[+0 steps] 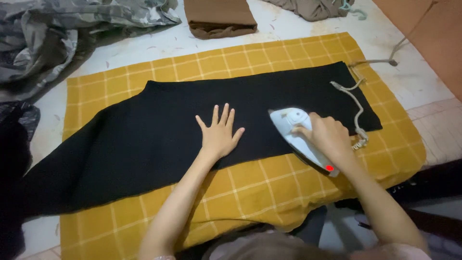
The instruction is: Ironing a pair of black pants on a flat surface.
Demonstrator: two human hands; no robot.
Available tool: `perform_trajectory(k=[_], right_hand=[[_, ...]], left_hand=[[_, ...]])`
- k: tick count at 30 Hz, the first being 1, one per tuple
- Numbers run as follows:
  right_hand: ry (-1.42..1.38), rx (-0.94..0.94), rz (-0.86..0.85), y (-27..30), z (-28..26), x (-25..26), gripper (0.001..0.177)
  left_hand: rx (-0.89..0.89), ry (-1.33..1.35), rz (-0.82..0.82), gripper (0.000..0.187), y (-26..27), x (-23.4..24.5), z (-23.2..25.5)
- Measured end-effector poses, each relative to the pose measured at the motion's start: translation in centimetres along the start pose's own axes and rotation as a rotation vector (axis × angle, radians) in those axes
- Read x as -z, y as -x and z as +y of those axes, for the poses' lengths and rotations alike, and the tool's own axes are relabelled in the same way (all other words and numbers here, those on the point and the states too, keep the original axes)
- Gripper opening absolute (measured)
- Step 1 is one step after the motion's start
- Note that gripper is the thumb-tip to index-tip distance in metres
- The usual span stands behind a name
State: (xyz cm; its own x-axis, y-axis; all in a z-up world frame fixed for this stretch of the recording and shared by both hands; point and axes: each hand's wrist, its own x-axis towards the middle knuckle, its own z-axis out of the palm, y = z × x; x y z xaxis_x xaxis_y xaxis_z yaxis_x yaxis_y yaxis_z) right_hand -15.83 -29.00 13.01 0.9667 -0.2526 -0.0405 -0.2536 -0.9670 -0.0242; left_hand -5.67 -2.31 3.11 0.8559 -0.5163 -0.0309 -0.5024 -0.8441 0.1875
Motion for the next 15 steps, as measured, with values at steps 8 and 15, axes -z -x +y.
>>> perform_trajectory(k=[8, 15], right_hand=[[-0.092, -0.112, 0.022, -6.3, 1.8, -0.9, 0.069], [-0.053, -0.039, 0.061, -4.1, 4.2, -1.3, 0.073]], left_hand=[[0.007, -0.012, -0.008, 0.075, -0.1, -0.4, -0.1], [0.029, -0.005, -0.040, 0.075, 0.0, 0.4, 0.2]])
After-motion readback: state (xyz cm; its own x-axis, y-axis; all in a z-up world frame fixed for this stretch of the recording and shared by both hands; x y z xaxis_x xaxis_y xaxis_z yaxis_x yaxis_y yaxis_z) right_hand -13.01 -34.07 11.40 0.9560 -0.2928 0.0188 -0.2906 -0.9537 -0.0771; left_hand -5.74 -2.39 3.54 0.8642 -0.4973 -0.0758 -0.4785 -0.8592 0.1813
